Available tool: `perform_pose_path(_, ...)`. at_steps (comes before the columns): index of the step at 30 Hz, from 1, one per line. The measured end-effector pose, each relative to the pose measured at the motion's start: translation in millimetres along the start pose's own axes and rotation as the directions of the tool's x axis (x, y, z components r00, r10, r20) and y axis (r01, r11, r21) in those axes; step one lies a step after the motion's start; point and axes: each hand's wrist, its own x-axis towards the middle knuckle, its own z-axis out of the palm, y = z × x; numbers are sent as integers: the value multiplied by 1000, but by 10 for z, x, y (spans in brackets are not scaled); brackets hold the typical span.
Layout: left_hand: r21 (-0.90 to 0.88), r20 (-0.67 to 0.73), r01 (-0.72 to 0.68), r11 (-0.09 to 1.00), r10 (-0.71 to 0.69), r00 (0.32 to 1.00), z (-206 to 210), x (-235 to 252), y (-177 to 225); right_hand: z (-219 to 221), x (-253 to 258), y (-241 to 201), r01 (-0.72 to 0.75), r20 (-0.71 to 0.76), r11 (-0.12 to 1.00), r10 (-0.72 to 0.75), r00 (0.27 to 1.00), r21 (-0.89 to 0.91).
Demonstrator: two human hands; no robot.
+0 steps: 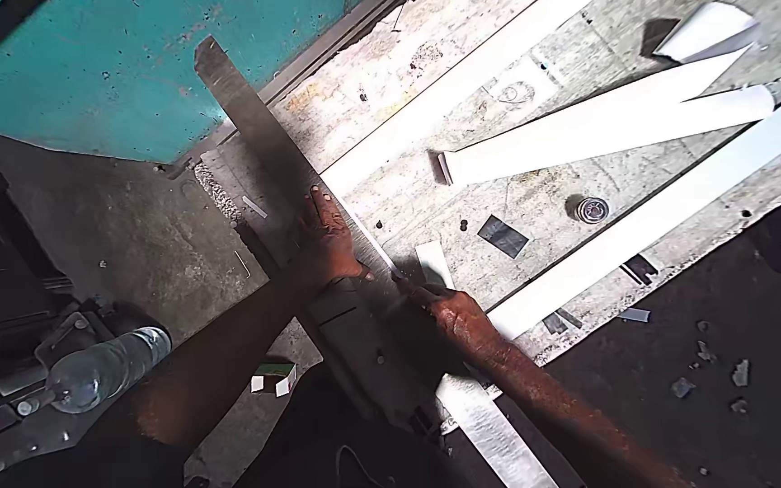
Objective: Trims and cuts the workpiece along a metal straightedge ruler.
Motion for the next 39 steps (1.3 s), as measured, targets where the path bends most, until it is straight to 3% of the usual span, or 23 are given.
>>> perform_pose_path(12,72,-101,14,997,-7,995,124,51,-24,73,-563,128,-20,-11,1000,20,1000,3)
perform_pose_path(18,71,-82,40,997,-34,996,104,58,-5,70,-777,149,-36,46,999,37,998,-15)
perform_pose_path(27,134,13,56,989,-58,998,16,50,52,81,-1127,181,-19,19,998,20,1000,-55)
perform_pose_path(39,116,-36,46,992,-42,998,91,88,1,106,-1411,193,-33,-1,997,33,999,-75)
